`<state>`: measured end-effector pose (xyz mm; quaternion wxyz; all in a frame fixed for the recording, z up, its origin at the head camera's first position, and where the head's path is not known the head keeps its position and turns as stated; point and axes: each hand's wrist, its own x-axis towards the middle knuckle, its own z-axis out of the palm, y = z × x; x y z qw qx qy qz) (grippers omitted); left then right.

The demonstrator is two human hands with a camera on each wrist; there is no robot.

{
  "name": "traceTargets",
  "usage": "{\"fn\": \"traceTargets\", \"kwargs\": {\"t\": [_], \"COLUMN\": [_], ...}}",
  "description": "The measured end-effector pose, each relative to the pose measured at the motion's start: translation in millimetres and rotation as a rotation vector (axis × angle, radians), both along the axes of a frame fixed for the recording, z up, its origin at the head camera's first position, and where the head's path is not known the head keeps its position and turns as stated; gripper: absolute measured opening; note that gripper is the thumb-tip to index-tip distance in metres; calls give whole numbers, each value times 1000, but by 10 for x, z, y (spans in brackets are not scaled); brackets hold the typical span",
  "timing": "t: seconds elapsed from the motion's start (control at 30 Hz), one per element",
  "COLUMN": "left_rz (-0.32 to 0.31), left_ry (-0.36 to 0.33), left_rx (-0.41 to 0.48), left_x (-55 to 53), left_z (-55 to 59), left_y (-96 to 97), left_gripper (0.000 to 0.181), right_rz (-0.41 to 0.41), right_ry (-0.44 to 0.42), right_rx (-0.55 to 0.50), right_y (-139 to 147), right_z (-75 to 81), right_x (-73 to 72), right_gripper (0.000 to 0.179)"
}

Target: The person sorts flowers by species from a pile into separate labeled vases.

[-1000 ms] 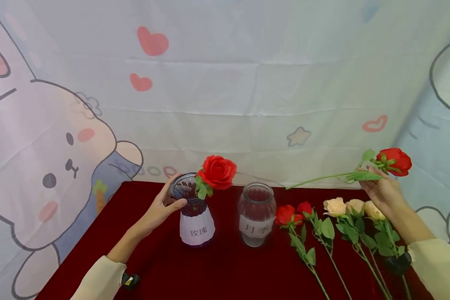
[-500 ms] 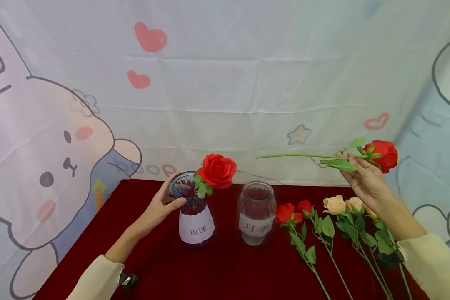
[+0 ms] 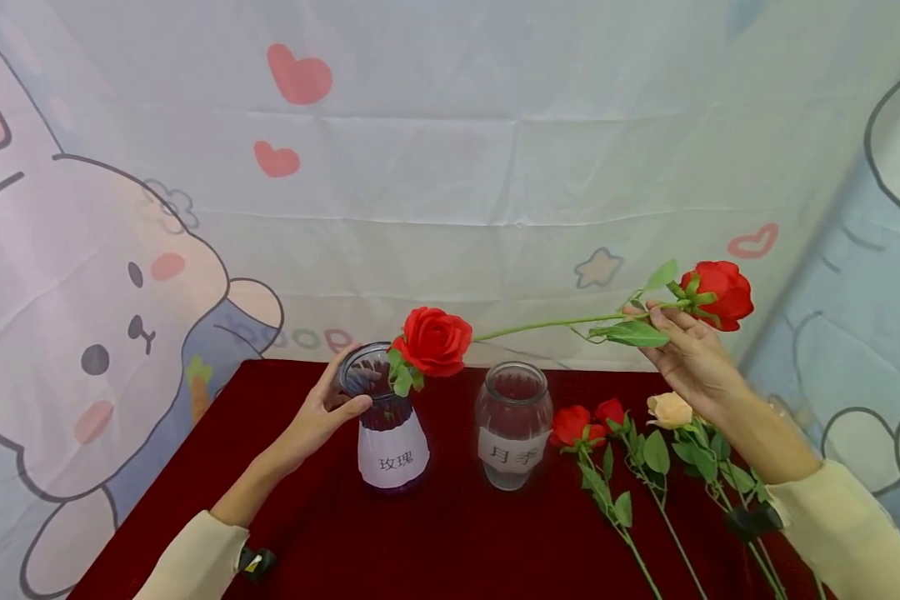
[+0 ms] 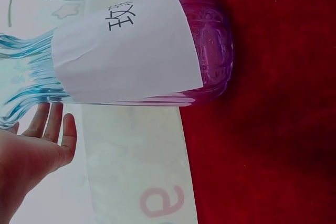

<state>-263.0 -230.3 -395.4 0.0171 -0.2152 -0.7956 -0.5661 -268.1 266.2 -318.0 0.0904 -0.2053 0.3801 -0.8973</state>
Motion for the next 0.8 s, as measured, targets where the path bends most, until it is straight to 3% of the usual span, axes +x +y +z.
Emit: {"fn": "traceTargets", "kwargs": {"t": [0.2,0.8], "left_rz": [-8,-7], "left_ry": [22,37], "left_rx": [12,-2], "left_x": [-5,3], "left_z": [-8,-22], "left_y": [-45,-7], "left_gripper": [74,74], "right_rz": [22,61], "right_ry": [39,9], "right_rx": [19,87], "right_y": [-133,-466], "right_z": [49,95], "right_x": [-24,31], "right_gripper": [27,27]}}
